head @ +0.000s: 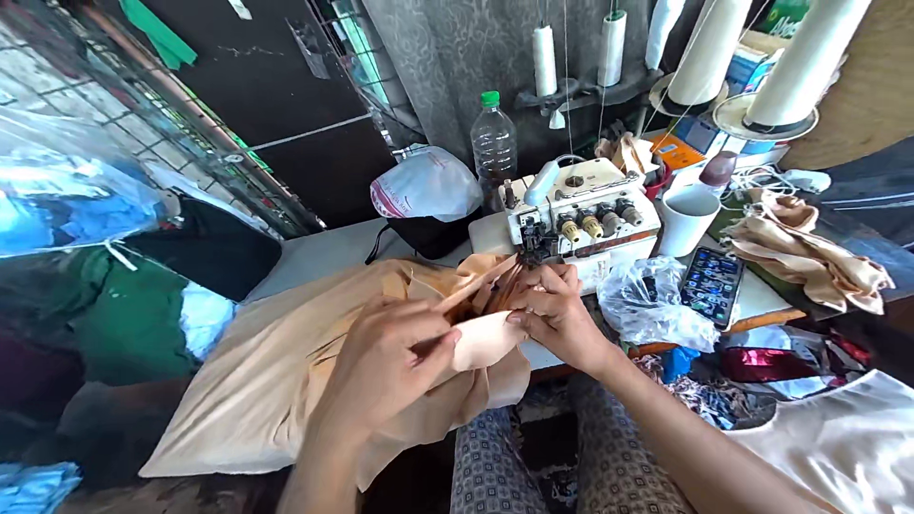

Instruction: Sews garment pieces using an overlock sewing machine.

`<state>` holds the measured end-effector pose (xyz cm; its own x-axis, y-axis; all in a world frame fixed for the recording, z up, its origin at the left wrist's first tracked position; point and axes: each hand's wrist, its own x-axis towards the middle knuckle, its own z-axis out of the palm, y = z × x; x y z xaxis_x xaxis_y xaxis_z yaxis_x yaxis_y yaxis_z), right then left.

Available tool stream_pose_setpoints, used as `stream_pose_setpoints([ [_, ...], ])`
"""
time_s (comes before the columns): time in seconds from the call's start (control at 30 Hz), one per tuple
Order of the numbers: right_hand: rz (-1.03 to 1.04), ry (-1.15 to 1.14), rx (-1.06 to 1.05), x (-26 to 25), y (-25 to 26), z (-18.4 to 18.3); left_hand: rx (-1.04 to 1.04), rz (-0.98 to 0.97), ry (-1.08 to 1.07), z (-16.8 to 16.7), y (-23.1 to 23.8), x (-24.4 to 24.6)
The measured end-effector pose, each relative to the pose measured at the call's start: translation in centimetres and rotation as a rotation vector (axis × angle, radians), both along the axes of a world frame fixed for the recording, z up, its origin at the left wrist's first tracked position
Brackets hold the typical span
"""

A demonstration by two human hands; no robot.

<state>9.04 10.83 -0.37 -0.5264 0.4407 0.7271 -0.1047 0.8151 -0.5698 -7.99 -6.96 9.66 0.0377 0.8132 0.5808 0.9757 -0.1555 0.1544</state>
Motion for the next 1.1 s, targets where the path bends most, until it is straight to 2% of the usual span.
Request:
stream_pose_setpoints([
  [0.07,-0.050,0.093,-0.128,1.5,-0.5,-0.4,-0.008,0.120,-0.046,-2.3,2.1,2.5],
  [0.13,-0.100,0.134,-0.241,3.3,-1.0,-1.4,-0.128,0.110,-0.031,-5.9,4.9,4.6],
  [0.17,-0.119,0.126,-0.270,4.3,-1.4,-2.3,-0.147,0.094,0.006,-7.9,6.2,4.5],
  [0.23,-0.156,0.086,-0.294,5.7,-2.0,-4.4,-0.050,0.066,0.065,-11.2,7.5,2.2],
  [0.3,-0.171,0.061,-0.310,6.3,-2.3,-5.9,-0.005,0.017,0.133,-12.0,7.5,-0.2],
  [0.57,-0.222,0.079,-0.332,5.7,-2.2,-5.8,-0.082,-0.001,0.215,-8.2,7.8,-0.5],
  [0.73,-0.279,0.029,-0.399,3.0,-0.2,-6.3,-0.173,0.039,0.258,-6.5,9.2,-1.5],
  [0.87,-0.352,0.010,-0.389,0.0,2.1,-5.0,-0.225,0.133,0.338,-2.8,9.6,-1.7],
  [0.93,-0.402,-0.021,-0.379,-0.9,2.8,-4.6,-0.305,0.169,0.297,-0.8,8.8,-0.7],
  [1.0,-0.433,-0.045,-0.343,-1.1,3.1,-4.3,-0.313,0.081,0.221,-0.2,7.6,0.8],
  [1.1,-0.389,-0.046,-0.222,-0.3,3.0,-4.7,-0.248,-0.137,0.225,-1.7,6.4,4.2],
])
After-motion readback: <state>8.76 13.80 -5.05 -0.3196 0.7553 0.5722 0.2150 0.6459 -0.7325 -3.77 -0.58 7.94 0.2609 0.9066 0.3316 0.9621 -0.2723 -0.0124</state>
